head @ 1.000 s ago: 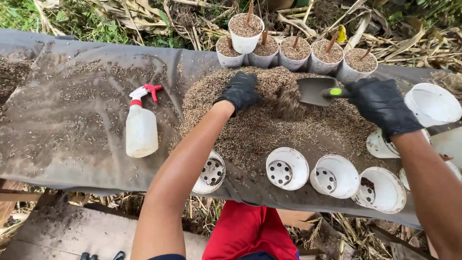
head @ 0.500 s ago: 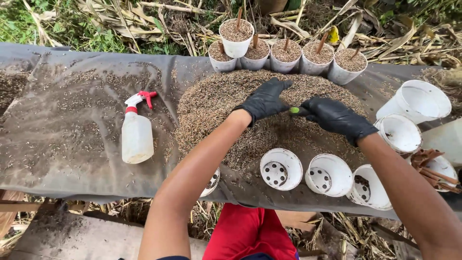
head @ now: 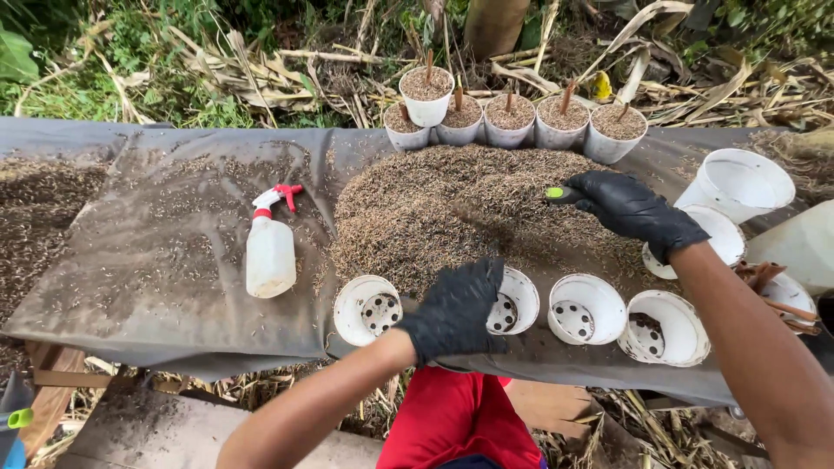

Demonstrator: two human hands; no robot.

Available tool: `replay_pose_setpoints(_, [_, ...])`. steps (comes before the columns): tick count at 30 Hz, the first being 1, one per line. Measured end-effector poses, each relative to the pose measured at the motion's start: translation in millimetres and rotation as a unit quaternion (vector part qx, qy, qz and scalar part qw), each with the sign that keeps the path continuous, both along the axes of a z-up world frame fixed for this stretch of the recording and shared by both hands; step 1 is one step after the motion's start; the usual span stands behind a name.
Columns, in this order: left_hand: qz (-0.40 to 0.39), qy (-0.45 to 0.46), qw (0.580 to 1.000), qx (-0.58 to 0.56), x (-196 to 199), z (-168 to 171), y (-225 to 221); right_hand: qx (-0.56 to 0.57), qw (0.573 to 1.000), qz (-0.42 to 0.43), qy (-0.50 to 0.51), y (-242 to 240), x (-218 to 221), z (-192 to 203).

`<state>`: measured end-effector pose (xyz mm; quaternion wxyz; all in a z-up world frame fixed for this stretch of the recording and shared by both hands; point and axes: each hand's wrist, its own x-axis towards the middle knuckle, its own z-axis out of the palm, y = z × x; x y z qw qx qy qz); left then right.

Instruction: Filling small plastic pots with soil using a hand trowel and compacting the soil with fingers.

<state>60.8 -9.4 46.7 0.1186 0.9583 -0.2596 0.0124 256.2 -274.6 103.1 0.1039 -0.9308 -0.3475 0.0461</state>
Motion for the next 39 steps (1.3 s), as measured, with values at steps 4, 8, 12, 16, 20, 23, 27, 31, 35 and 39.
replay_pose_setpoints(4, [0.045,-0.098,0.988,-0.107,-6.2,-14.0,-7.3,0.019,1.0,0.004,0.004,-2.8,-14.2,17.8])
replay_pose_setpoints(8, [0.01,-0.094,0.933,-0.348,19.7,-70.7,-6.5,0.006,0.999,0.015,-0.051,-17.9,-13.8,20.6])
replay_pose_setpoints(12, [0.036,-0.104,0.909,-0.402,41.8,-54.5,13.1,0.027,0.998,-0.043,0.028,-23.7,-27.0,49.4])
replay_pose_setpoints(16, [0.113,-0.126,0.896,-0.412,71.1,-50.1,31.9,0.031,0.999,-0.009,-0.041,-29.2,-19.0,70.8])
replay_pose_setpoints(20, [0.224,-0.066,0.937,-0.26,76.7,-20.4,32.1,-0.005,0.998,0.028,-0.063,-14.6,-21.8,88.9])
replay_pose_setpoints(23, [0.203,-0.108,0.939,-0.255,86.3,-34.7,23.4,-0.017,0.999,0.015,-0.043,12.2,-36.5,102.6])
replay_pose_setpoints(27, [0.188,-0.142,0.936,-0.26,92.7,-48.3,14.3,-0.029,0.993,0.024,-0.112,44.0,-46.5,101.6])
replay_pose_setpoints(31, [0.203,-0.14,0.93,-0.271,94.3,-52.0,11.4,0.216,0.976,0.015,0.002,72.8,-45.4,89.5])
replay_pose_setpoints(35, [0.202,-0.152,0.93,-0.266,97.6,-46.0,16.3,0.276,0.959,0.015,0.071,82.9,-67.8,118.0])
replay_pose_setpoints(39, [0.234,-0.121,0.942,-0.21,84.0,-21.9,25.9,0.426,0.89,-0.026,0.159,48.2,-72.6,139.6])
